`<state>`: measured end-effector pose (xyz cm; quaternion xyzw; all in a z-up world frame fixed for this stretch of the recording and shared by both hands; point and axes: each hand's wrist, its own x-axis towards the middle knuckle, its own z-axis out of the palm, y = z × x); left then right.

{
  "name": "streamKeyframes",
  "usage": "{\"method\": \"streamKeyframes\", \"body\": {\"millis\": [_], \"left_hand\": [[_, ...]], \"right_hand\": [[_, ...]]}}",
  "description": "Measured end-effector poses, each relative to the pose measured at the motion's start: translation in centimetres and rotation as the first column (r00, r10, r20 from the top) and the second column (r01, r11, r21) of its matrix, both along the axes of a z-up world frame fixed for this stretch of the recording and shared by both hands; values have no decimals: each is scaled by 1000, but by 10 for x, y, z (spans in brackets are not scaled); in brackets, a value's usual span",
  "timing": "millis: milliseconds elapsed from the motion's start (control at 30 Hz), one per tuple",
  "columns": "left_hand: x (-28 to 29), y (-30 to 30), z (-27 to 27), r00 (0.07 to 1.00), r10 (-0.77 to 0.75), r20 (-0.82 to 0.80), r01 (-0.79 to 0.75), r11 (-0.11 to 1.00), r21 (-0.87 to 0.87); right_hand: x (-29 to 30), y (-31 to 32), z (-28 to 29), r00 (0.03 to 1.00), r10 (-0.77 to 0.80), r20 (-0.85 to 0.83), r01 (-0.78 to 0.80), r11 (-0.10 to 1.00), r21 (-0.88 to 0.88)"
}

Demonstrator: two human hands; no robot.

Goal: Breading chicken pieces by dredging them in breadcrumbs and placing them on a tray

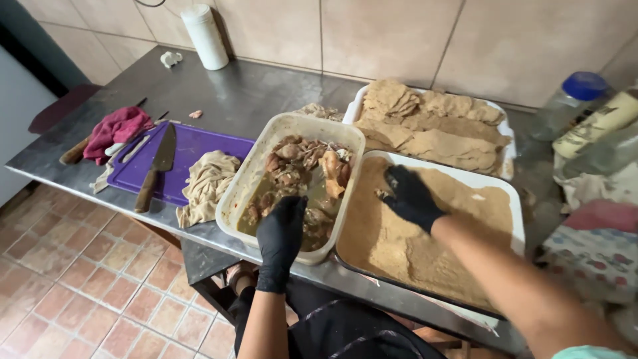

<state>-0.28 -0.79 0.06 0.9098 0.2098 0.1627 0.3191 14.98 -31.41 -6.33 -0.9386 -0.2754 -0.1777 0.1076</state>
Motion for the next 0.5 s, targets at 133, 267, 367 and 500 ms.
{"method": "streamKeyframes", "body": {"millis": [133,267,367,500], "left_hand": [[1,1,4,1000,-15,-14,15,1000,21],[1,4,1,999,-14,-30,15,1000,13],[1,4,-1,998,-25,-54,25,1000,-8],[1,5,-5,1000,-18,-4,18,1000,20]], "right_hand": [[-2,1,-20,944,1,329,1,1000,-8],[-6,13,8,996,18,90,-7,992,-124],[-41,31,39,822,-246,-514,18,912,-409],[-84,40,34,991,-122,-61,102,958,-269]]}}
